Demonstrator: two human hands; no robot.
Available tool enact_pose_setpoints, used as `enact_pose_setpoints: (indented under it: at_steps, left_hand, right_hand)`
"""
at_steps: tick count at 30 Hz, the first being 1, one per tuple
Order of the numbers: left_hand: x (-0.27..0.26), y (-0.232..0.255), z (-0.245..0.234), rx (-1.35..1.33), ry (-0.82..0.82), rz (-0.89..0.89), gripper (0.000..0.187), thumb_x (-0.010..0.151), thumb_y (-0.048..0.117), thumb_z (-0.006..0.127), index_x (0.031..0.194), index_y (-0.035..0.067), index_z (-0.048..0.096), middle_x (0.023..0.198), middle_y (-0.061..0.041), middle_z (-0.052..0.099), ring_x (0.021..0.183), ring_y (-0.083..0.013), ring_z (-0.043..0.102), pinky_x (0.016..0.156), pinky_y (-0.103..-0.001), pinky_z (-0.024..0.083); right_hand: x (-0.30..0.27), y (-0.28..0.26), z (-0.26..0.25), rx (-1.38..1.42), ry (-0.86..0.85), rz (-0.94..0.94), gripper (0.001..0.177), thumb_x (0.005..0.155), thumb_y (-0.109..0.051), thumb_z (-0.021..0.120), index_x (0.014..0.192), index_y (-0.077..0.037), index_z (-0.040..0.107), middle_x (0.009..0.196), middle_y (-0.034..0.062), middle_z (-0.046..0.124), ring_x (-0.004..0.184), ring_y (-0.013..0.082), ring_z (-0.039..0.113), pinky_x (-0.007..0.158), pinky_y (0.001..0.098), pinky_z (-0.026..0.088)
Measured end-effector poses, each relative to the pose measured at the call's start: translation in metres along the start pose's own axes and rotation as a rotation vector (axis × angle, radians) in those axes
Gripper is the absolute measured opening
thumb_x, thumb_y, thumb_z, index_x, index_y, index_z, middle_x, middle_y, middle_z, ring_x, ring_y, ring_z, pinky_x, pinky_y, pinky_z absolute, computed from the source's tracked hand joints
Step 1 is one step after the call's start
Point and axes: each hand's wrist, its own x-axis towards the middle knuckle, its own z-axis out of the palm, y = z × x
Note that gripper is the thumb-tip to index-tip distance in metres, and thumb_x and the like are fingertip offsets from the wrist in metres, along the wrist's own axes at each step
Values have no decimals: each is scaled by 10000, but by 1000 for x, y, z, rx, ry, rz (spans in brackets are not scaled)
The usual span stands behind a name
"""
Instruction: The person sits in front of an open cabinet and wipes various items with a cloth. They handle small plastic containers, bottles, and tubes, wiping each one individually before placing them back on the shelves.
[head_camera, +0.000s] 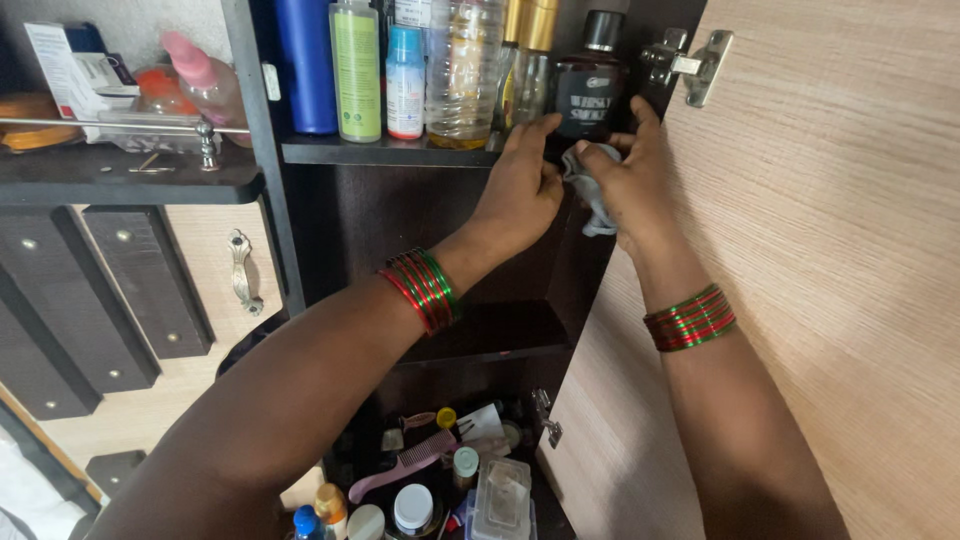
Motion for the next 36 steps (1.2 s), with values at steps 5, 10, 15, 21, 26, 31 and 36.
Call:
enact_pose_setpoints:
  at_steps: [5,10,15,21,26,31,36]
  left_hand:
    - [-1,-14,0,141,22,197,702,836,-38,618,1494,-60,373,1481,-301,443,1363,-457,480,1149,-436,440]
    - [-1,-19,-3,160,-60,114,807,809,-14,653,1526,-71,287,1540,-324,344,1410,-482,395,1166,-452,377]
    - [0,1,-18,-113,-225,-305,831,804,-25,538,1575,63,240,1580,-171,401,947,-386,736,701,-396,630]
    - [-13,28,-19,-221,-220,-218,815,835,-61,569,1573,91,258,1606,-108,324,854,-213,694,600,-322,652]
    - [-53,34,-19,-145,-59,-91,644,977,57,646,1565,71,383,1394,-114,541,896,-173,660,773,-315,613]
    - [-102,48,-26,-540,-64,-135,564,1064,243,635,1545,26,438,1389,-113,572,1175,-149,627,1029,-330,535]
    - [-182,66,-35,-870,-81,-473,619,1024,415,614,1503,50,471,1345,-102,656,1221,-180,637,1055,-344,533]
  right_hand:
    - [-3,-13,7,43,-29,-62,648,947,-119,741,1489,-19,400,1226,145,617,1078,187,679,885,304,590]
    - [-1,-24,17,-8,-56,-41,410,896,-134,750,1264,-46,590,1084,54,712,960,143,689,836,308,578]
    - [-3,-26,23,15,-36,-50,340,926,-104,717,1252,-58,632,1088,58,727,960,137,694,857,301,570]
    - [-31,-32,21,37,32,-176,337,959,-32,679,1290,-25,621,1098,47,690,973,128,663,857,294,556]
    - [-91,-37,4,229,-103,-247,589,960,-9,639,1510,-47,430,1202,12,644,1039,89,624,915,267,553]
    - [-153,-39,-8,245,-263,-93,583,986,-48,663,1530,-40,453,1225,10,621,1076,79,585,959,257,516]
    - [-230,-17,-8,191,-438,153,510,923,-76,694,1411,-36,549,1171,19,658,1034,102,620,905,287,547]
